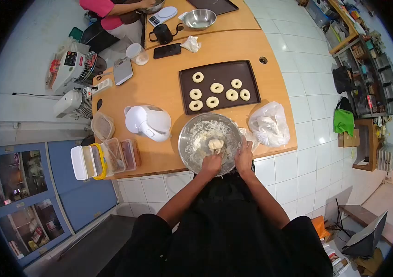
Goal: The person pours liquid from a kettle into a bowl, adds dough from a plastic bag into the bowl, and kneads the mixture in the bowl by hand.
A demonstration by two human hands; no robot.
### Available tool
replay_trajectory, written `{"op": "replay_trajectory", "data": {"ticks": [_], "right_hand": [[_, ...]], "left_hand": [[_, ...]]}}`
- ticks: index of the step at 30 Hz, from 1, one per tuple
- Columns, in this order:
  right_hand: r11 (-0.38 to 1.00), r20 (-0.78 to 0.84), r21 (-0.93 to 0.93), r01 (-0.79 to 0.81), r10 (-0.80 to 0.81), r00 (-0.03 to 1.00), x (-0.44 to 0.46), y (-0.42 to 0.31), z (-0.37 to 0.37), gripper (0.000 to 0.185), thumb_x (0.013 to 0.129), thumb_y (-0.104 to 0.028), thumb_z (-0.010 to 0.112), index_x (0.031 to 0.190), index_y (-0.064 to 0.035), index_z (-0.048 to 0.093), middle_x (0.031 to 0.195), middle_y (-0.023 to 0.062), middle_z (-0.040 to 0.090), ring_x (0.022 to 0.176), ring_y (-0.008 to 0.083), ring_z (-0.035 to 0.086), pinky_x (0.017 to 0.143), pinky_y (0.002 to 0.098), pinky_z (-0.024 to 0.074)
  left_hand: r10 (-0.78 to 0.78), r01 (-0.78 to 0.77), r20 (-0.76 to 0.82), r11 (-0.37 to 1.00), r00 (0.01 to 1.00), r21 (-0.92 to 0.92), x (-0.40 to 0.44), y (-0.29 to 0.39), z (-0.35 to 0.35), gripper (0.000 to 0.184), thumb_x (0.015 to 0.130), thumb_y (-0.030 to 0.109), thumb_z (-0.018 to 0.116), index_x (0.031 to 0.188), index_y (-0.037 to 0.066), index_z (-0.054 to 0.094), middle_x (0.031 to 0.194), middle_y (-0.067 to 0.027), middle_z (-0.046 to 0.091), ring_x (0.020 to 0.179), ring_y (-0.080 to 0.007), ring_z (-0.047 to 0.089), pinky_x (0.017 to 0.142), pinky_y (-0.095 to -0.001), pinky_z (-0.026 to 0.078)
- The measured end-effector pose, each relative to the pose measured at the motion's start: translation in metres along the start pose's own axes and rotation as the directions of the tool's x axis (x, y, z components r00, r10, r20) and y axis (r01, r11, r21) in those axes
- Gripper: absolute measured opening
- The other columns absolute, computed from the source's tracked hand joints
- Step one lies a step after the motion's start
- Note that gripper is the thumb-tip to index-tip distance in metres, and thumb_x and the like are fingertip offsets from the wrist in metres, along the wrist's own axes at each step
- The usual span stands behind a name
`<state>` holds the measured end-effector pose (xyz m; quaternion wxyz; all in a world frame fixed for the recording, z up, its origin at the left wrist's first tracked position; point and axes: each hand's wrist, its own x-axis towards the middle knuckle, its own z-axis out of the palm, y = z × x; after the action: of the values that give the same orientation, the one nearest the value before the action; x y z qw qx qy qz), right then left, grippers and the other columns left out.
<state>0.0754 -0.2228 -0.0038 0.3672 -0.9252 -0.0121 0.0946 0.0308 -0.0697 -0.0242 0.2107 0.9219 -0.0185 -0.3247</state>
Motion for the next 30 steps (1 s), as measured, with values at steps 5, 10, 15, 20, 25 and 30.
{"op": "replay_trajectory", "data": {"ticks": [5,10,15,20,25,30], "right_hand": [[1.000,-0.006,-0.001,0.013,-0.013,1.000,0.002,0.003,0.001,0.062,0.080,0.005,0.054,0.138,-0.0047,0.034,0.110,0.0239,0.040,0.093,0.0477,0.054,0.078,0.0524,0.0471],[1.000,-0.028,0.015,0.003,-0.003,1.000,0.000,0.002,0.003,0.061,0.079,0.004,0.054,0.137,-0.0036,0.035,0.110,0.0242,0.041,0.095,0.0474,0.053,0.080,0.0519,0.0462],[1.000,-0.065,0.024,0.020,-0.019,0.998,0.000,0.002,0.009,0.061,0.079,0.004,0.054,0.137,-0.0033,0.035,0.110,0.0246,0.042,0.095,0.0476,0.053,0.080,0.0518,0.0465],[0.999,-0.027,-0.022,-0.029,0.029,0.999,0.001,-0.002,0.007,0.060,0.081,0.003,0.053,0.137,-0.0039,0.035,0.112,0.0262,0.042,0.093,0.0487,0.054,0.079,0.0525,0.0469],[1.000,-0.034,-0.014,-0.010,0.010,0.999,0.001,-0.001,0.010,0.058,0.082,0.004,0.052,0.137,-0.0038,0.035,0.112,0.0265,0.043,0.093,0.0486,0.055,0.078,0.0532,0.0470],[1.000,0.003,-0.002,0.023,-0.023,1.000,0.002,0.003,0.004,0.058,0.081,0.005,0.049,0.137,-0.0024,0.036,0.110,0.0258,0.043,0.093,0.0480,0.055,0.079,0.0524,0.0472]], "left_hand": [[-0.095,0.025,-0.497,0.989,0.863,-0.145,-0.015,-0.002,-0.014,0.041,0.080,0.011,0.053,0.120,0.012,0.061,0.116,-0.0252,0.058,0.099,-0.0410,0.060,0.084,-0.0467,0.050],[-0.016,-0.125,-0.479,0.957,0.878,-0.261,0.016,-0.028,0.000,0.052,0.071,-0.002,0.061,0.121,0.013,0.062,0.123,-0.0272,0.051,0.110,-0.0437,0.053,0.088,-0.0477,0.048],[-0.130,0.025,-0.430,0.970,0.893,-0.242,0.003,-0.021,0.004,0.049,0.077,-0.002,0.053,0.122,0.015,0.062,0.129,-0.0266,0.049,0.109,-0.0436,0.055,0.092,-0.0457,0.047],[0.070,-0.159,-0.408,0.969,0.911,-0.189,0.003,-0.029,0.000,0.048,0.078,0.000,0.052,0.120,0.018,0.063,0.125,-0.0241,0.055,0.108,-0.0434,0.057,0.090,-0.0462,0.048],[0.137,-0.237,-0.534,0.964,0.834,-0.123,0.019,-0.042,0.010,0.048,0.072,-0.004,0.055,0.116,0.013,0.065,0.122,-0.0227,0.057,0.102,-0.0405,0.059,0.085,-0.0466,0.050],[0.008,-0.128,-0.549,0.975,0.836,-0.180,0.040,-0.052,-0.010,0.041,0.071,-0.004,0.056,0.109,0.007,0.066,0.113,-0.0235,0.061,0.094,-0.0403,0.061,0.082,-0.0461,0.050]]}}
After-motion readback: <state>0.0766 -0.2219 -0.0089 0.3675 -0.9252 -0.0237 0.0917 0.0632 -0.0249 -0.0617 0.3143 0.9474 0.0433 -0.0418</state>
